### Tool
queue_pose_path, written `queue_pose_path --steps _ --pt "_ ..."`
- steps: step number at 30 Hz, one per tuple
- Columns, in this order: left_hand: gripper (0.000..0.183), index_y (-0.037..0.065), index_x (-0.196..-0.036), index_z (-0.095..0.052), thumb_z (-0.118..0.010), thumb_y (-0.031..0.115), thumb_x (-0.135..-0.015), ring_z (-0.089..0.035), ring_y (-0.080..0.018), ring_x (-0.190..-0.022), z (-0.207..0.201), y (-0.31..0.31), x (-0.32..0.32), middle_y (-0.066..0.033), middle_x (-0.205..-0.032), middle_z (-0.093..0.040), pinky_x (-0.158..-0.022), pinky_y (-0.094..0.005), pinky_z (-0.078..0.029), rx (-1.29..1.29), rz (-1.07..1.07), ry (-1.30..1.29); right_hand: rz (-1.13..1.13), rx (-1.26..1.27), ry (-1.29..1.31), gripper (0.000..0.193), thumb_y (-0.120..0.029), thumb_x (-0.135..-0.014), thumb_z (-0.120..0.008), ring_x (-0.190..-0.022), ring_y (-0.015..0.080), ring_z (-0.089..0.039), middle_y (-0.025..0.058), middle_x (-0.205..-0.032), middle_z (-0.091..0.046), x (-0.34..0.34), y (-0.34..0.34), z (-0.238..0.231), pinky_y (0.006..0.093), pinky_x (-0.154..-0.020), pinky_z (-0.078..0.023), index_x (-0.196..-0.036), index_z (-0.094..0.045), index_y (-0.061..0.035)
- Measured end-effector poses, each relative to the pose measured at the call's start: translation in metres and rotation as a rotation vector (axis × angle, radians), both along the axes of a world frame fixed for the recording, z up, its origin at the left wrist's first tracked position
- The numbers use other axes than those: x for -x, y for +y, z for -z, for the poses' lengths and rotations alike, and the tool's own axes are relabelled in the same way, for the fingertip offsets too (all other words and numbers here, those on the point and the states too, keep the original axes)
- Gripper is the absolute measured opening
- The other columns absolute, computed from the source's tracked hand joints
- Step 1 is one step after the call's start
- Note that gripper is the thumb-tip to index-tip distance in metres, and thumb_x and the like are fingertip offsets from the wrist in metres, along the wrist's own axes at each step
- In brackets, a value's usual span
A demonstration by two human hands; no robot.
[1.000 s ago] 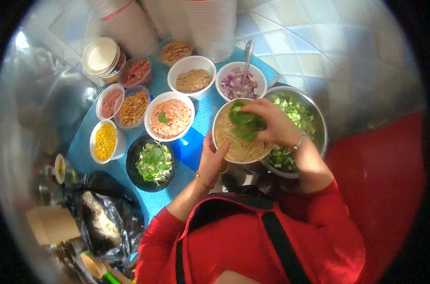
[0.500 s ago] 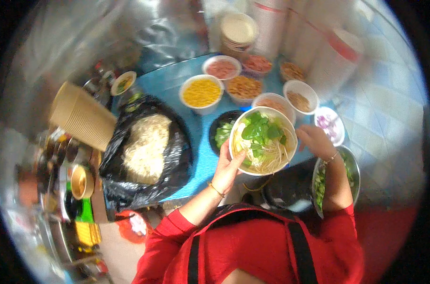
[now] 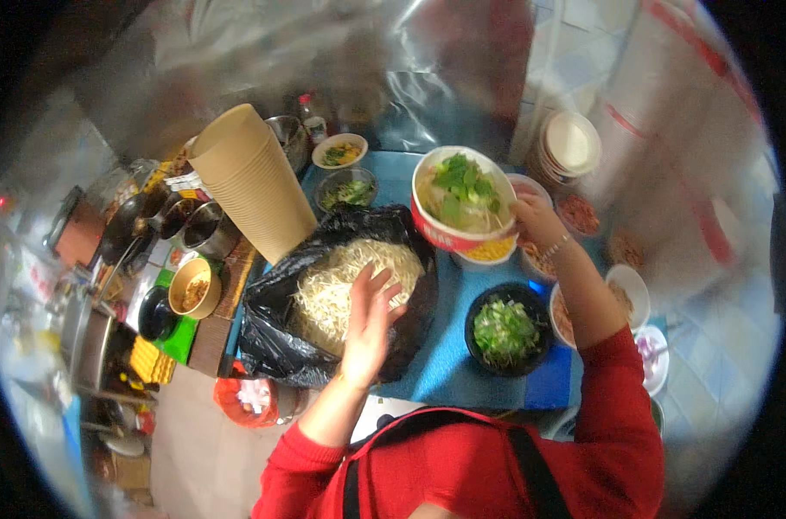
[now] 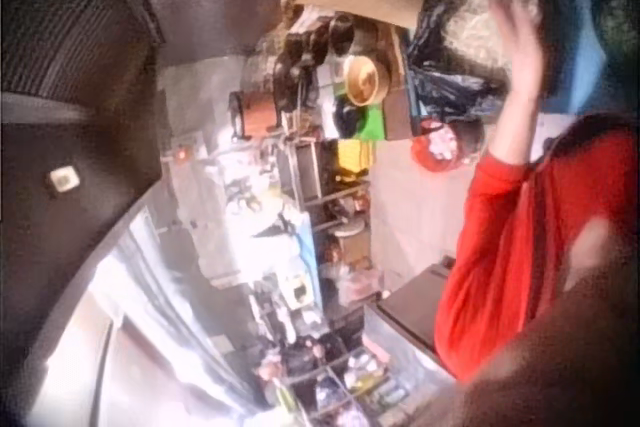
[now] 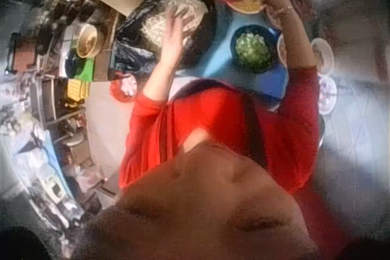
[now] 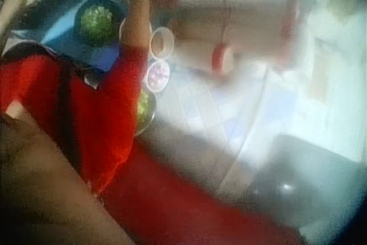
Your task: The person assembles several noodle bowls by placing bean sprouts and leafy greens into disposable bowls. They retrieve bowls from a stack, add ingredients from a black bag and a metal bowl, and store some bowls in a refrigerator.
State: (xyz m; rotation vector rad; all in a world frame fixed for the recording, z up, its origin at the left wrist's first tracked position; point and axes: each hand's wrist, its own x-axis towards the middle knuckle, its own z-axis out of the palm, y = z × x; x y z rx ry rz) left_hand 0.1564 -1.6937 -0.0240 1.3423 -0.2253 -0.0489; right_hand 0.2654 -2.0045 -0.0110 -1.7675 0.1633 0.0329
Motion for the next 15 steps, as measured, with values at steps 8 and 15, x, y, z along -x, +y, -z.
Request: queue_pose_path --steps 8,15 --pt "0.044 0.003 -0.13 -0.033 -0.041 0.029 -0.095 -0.052 -0.0252 -0.104 0.013 0.072 0.053 -0.018 -0.12 -0.047 -0.085 -0.0386 -0.047 -0.046 -0.739 0.22 0.231 -0.168 0.096 0.029 -0.016 -0.086 -0.047 -0.047 0.0274 -0.063 0.0216 -0.075 -0.064 -0.219 0.011 0.116 0.0335 -0.033 -0.045 -0.095 -0.056 0.0095" --pt "0.04 0.009 -0.125 -0.039 -0.044 0.033 -0.094 -0.053 -0.0221 -0.098 0.019 0.046 0.043 -0.012 -0.113 -0.052 -0.078 -0.0371 -0.048 -0.08 -0.841 0.266 0.135 0.254 0.21 0.034 -0.029 -0.083 -0.055 -0.069 0.0307 -0.065 0.0193 -0.084 -0.065 -0.293 0.024 0.183 0.0369 -0.059 -0.052 -0.093 -0.061 0.0034"
